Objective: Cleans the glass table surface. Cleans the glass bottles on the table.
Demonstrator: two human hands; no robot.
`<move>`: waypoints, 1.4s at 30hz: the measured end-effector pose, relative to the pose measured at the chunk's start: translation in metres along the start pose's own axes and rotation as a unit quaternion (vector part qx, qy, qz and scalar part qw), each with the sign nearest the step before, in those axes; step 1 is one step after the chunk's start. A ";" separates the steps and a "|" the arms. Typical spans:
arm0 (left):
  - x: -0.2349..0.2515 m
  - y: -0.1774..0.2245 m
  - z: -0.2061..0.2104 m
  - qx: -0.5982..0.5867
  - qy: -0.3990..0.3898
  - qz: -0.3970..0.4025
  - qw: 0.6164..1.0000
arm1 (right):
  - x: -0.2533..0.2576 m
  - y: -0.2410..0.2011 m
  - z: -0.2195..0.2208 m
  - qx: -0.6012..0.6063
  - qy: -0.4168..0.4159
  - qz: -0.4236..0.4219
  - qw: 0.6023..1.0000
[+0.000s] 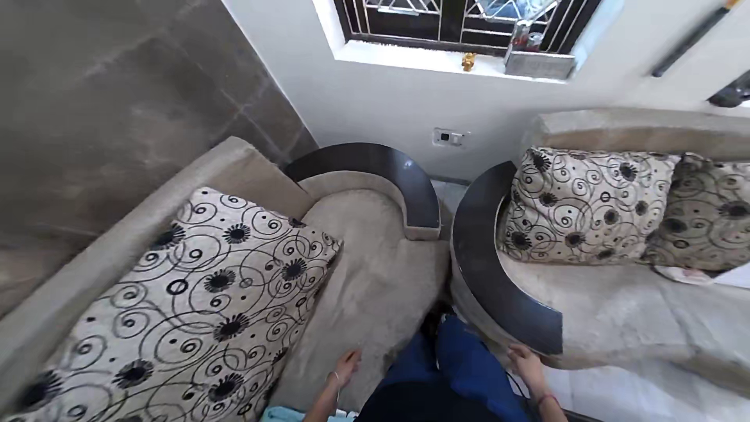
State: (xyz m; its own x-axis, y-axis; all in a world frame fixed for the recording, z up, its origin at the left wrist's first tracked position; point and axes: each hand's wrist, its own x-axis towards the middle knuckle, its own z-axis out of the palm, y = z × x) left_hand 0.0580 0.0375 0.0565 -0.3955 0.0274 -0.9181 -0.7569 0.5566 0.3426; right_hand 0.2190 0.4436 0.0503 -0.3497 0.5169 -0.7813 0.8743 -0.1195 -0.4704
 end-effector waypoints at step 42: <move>-0.016 0.223 0.248 0.561 -0.216 0.205 0.772 | -0.073 0.216 -0.005 0.377 0.167 0.236 0.880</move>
State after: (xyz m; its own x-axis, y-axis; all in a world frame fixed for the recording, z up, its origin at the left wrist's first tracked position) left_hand 0.0244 0.3672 0.0984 -0.0886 0.5310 -0.8427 0.4095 0.7907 0.4552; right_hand 0.4355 0.3840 0.0079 0.2204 0.4636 -0.8582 0.3790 -0.8514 -0.3626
